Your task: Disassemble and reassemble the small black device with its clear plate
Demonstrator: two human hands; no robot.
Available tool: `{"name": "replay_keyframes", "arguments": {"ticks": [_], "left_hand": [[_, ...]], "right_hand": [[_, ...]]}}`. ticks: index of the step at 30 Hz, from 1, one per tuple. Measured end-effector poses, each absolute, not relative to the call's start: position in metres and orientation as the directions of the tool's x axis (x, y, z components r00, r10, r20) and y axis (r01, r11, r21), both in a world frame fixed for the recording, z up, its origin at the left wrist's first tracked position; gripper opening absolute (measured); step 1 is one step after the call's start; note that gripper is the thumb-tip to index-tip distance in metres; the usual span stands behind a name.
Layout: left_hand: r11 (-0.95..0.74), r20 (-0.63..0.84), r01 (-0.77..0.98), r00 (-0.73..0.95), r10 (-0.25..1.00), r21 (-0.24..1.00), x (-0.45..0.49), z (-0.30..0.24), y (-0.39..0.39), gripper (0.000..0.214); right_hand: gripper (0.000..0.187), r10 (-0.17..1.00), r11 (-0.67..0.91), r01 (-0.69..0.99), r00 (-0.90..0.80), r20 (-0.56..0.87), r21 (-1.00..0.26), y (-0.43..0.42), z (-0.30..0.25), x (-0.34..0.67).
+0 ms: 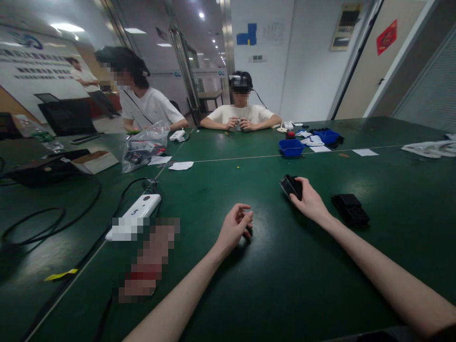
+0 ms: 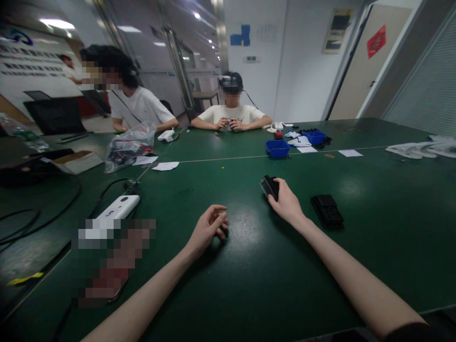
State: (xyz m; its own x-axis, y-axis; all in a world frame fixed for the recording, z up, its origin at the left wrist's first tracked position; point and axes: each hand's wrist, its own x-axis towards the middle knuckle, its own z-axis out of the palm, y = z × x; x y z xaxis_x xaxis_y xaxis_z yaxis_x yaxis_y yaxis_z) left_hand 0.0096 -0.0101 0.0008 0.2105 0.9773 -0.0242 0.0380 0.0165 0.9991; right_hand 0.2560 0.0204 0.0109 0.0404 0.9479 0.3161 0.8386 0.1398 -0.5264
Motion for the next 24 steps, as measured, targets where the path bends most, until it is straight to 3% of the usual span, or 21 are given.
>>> {"name": "replay_keyframes", "arguments": {"ticks": [5,8,24], "left_hand": [[0.013,-0.034,0.085,0.252,0.967,0.996,0.008,-0.002,-0.009,0.03],[0.003,-0.03,0.102,0.262,0.965,0.995,0.008,-0.002,-0.009,0.028],[-0.001,-0.036,0.13,0.281,0.959,0.992,0.008,0.001,-0.011,0.027]], "right_hand": [[0.037,0.905,0.026,0.998,-0.001,0.426,-0.055,0.032,0.009,0.293],[0.035,0.914,-0.022,0.993,-0.028,0.404,0.118,0.033,0.008,0.298],[0.04,0.944,-0.009,0.983,-0.052,0.325,0.185,0.041,-0.005,0.306]]}}
